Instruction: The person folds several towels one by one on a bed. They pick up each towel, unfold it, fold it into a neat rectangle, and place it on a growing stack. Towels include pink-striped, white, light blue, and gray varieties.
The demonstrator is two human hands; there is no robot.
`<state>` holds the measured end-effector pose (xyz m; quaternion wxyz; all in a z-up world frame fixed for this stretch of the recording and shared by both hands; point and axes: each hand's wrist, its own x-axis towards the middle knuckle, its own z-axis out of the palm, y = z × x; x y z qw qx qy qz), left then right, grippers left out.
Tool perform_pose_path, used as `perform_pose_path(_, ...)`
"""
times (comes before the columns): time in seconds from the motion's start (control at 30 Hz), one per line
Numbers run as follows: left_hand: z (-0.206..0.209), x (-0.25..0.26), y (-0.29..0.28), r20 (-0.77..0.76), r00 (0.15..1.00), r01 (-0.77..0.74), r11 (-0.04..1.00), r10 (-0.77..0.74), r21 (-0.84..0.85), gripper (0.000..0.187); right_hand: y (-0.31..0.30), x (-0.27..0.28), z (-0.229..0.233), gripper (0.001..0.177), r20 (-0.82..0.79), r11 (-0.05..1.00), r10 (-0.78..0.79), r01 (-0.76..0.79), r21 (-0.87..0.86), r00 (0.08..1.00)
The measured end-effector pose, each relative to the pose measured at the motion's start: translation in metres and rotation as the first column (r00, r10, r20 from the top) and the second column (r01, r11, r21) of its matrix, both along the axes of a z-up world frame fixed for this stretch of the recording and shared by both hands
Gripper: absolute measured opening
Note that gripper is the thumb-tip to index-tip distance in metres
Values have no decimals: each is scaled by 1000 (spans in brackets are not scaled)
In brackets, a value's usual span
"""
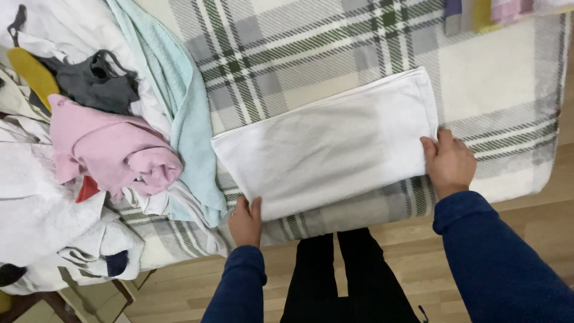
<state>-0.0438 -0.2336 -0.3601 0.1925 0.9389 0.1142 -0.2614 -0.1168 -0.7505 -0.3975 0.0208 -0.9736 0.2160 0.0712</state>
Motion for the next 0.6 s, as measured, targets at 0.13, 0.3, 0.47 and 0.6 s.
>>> perform_pose_path(0.13, 34, 24, -13, 45, 932, -357, 932, 359, -57, 47, 13, 6, 57, 37, -58, 729, -481, 436, 528, 875)
perform_pose_path(0.3, 58, 88, -69, 341, 937, -42, 994, 73, -97, 44, 42, -44, 48, 46, -186, 370, -735, 616, 696, 652)
perform_pose_path(0.47, 58, 171, -178, 433, 840, 472, 833, -326, -289, 59, 123, -6, 94, 70, -616, -298, -593, 569, 766, 519)
perform_pose_path(0.6, 16, 203, -228, 150, 809, 586, 798, -568, -139, 66, 161, 40, 123, 78, -781, -508, -391, 593, 625, 487)
